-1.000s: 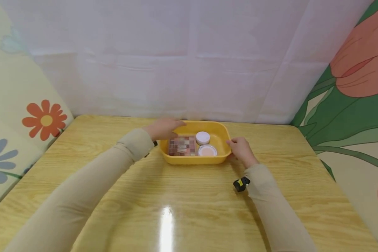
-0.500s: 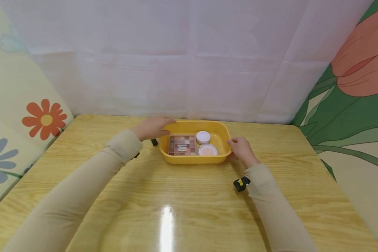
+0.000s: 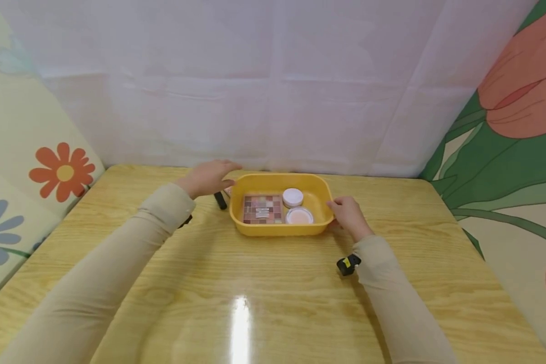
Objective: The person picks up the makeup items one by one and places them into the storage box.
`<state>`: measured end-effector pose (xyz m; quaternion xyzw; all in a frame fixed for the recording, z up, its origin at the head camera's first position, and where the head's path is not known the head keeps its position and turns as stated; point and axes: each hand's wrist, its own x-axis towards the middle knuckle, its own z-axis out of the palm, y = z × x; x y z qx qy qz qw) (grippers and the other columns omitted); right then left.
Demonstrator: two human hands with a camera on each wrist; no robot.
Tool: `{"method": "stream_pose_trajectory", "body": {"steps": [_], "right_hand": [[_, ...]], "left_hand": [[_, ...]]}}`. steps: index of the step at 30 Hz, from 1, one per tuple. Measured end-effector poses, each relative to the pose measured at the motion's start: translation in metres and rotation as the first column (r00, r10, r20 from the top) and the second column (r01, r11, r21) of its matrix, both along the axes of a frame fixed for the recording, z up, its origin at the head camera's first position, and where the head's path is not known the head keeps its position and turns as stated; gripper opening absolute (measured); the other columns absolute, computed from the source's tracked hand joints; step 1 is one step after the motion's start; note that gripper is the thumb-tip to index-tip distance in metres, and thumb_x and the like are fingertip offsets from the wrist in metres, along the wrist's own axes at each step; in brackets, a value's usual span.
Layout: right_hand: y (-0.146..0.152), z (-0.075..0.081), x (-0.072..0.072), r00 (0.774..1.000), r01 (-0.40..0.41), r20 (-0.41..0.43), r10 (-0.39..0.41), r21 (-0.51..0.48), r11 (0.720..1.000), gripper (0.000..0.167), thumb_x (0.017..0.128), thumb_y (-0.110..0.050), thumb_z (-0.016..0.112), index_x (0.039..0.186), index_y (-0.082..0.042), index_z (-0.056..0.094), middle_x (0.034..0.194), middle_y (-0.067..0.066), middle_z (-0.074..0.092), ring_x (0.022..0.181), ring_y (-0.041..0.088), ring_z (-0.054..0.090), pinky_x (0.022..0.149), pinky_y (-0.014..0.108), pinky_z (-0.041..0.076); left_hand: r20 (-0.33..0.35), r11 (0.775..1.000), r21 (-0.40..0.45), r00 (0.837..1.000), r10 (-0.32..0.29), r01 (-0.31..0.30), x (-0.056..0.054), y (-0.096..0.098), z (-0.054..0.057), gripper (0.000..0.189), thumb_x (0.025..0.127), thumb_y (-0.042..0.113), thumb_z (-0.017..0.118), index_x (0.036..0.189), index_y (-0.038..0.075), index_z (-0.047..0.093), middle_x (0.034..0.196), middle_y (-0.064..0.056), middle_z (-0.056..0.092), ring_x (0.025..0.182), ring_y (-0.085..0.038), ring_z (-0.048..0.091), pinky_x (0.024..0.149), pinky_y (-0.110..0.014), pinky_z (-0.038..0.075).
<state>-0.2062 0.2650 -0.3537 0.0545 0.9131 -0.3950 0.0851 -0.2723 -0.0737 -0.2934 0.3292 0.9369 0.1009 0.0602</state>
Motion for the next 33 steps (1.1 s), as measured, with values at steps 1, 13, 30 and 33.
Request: {"method": "stream_pose_trajectory", "body": {"steps": [1, 13, 30, 33], "right_hand": [[0.000, 0.000, 0.000, 1.000, 0.000, 0.001, 0.000, 0.000, 1.000, 0.046, 0.104, -0.020, 0.044, 0.129, 0.017, 0.048, 0.108, 0.028, 0.059, 0.068, 0.013, 0.057, 0.062, 0.033, 0.052], [0.003, 0.001, 0.000, 1.000, -0.009, 0.014, 0.009, 0.003, 1.000, 0.045, 0.104, -0.022, 0.043, 0.129, 0.016, 0.050, 0.110, 0.027, 0.060, 0.073, 0.017, 0.058, 0.064, 0.034, 0.052], [0.004, 0.000, -0.001, 1.000, -0.013, 0.005, 0.013, 0.004, 1.000, 0.043, 0.103, -0.020, 0.044, 0.126, 0.016, 0.052, 0.103, 0.024, 0.061, 0.074, 0.020, 0.059, 0.063, 0.035, 0.053], [0.004, 0.001, -0.001, 1.000, -0.016, 0.003, 0.016, 0.002, 1.000, 0.042, 0.104, -0.020, 0.044, 0.123, 0.016, 0.053, 0.099, 0.023, 0.061, 0.071, 0.018, 0.059, 0.061, 0.034, 0.052]], "left_hand": [[-0.002, 1.000, -0.001, 1.000, 0.004, -0.004, 0.000, 0.000, 0.000, 0.049, 0.098, 0.013, 0.058, 0.143, -0.001, 0.044, 0.145, -0.019, 0.045, 0.133, -0.035, 0.042, 0.113, -0.045, 0.030], [-0.018, 0.993, -0.104, 0.998, 0.059, -0.061, -0.006, -0.005, -0.019, 0.049, 0.097, 0.015, 0.061, 0.141, 0.000, 0.047, 0.142, -0.019, 0.048, 0.130, -0.035, 0.044, 0.111, -0.046, 0.033], [-0.032, 0.989, -0.098, 0.994, 0.108, -0.110, -0.018, -0.007, -0.054, 0.041, 0.101, 0.023, 0.053, 0.135, 0.001, 0.054, 0.138, -0.020, 0.051, 0.131, -0.037, 0.042, 0.111, -0.050, 0.031], [-0.061, 0.989, -0.113, 0.994, 0.092, -0.099, -0.019, -0.007, -0.058, 0.038, 0.100, 0.024, 0.054, 0.130, 0.002, 0.059, 0.134, -0.019, 0.055, 0.126, -0.037, 0.046, 0.109, -0.050, 0.034]]}}
